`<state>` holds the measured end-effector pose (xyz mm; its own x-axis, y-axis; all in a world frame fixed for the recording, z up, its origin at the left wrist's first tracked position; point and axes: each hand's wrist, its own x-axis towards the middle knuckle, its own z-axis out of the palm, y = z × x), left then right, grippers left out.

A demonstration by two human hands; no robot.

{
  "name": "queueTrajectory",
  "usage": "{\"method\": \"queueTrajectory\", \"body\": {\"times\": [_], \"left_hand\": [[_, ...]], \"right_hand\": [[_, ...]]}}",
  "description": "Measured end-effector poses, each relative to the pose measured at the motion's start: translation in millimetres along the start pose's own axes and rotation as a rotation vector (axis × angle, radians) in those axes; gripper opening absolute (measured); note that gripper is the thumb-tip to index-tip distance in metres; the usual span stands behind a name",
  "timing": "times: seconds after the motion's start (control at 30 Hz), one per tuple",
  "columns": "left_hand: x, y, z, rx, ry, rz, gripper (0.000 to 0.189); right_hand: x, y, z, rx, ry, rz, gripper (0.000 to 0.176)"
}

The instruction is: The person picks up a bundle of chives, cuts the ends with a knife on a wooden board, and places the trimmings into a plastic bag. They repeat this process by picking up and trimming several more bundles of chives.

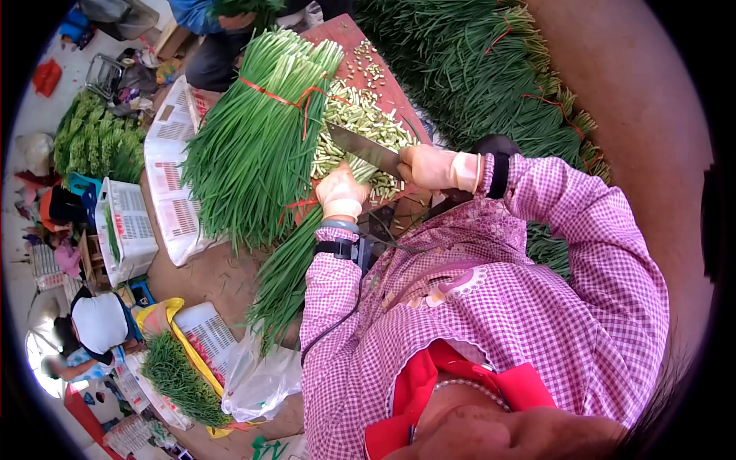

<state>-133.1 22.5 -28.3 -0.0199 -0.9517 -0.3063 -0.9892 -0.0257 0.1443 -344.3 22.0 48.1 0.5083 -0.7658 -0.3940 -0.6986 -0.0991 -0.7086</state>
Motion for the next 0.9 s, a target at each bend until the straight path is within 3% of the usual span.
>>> {"method": "queueTrajectory", "body": {"times": [0.1, 0.13, 0.3, 0.37, 0.43, 0.5, 0.57, 0.63, 0.67, 0.7, 0.77, 0.83, 0.9], "left_hand": [[3.2, 1.1, -6.8, -0.002, -0.051, -0.025, 0.059], [4.1, 1.6, -8.1, 0.004, -0.081, -0.046, 0.059], [8.9, 1.2, -12.2, -0.053, -0.109, -0.083, 0.061], [9.0, 1.8, -17.3, -0.044, -0.158, -0.091, 0.062], [11.4, 1.1, -11.3, -0.023, -0.158, -0.086, 0.063], [6.7, 3.4, -13.9, 0.010, -0.089, -0.074, 0.045], [3.4, 2.1, -9.0, 0.022, -0.081, -0.080, 0.047], [2.5, 4.5, -11.3, 0.010, -0.035, -0.067, 0.050], [0.9, 5.3, -13.4, 0.028, -0.050, -0.062, 0.050], [0.9, 3.9, -10.7, 0.025, -0.056, -0.069, 0.050], [3.1, 2.2, -6.0, 0.017, -0.028, -0.068, 0.047], [2.7, 0.8, -2.4, 0.015, -0.015, -0.055, 0.043], [3.9, 1.5, -1.3, 0.015, 0.008, -0.047, 0.045]], "right_hand": [[2.2, -17.4, -7.8, 0.100, -0.048, 0.122, 0.026], [7.8, -13.8, -4.7, 0.037, -0.028, 0.028, 0.026], [30.2, -5.6, 3.2, 0.089, -0.083, 0.149, 0.025], [51.5, 9.4, 23.1, -0.107, 0.050, -0.041, 0.026], [60.0, 1.6, 39.2, -0.089, 0.096, 0.120, 0.029], [77.9, 17.6, 61.0, -0.151, 0.151, 0.055, 0.029], [87.3, 25.2, 58.6, -0.180, 0.147, -0.076, 0.030], [96.3, 28.8, 43.5, -0.181, 0.030, -0.088, 0.030], [104.0, 29.9, 37.8, -0.130, -0.126, 0.035, 0.031], [75.6, 1.5, 11.7, -0.317, -0.238, -0.075, 0.032], [44.5, -12.3, 2.9, -0.097, -0.232, 0.093, 0.032], [64.4, 26.7, 51.4, -0.102, 0.061, 0.012, 0.028], [79.3, 32.0, 83.6, -0.044, 0.199, 0.057, 0.028]]}}
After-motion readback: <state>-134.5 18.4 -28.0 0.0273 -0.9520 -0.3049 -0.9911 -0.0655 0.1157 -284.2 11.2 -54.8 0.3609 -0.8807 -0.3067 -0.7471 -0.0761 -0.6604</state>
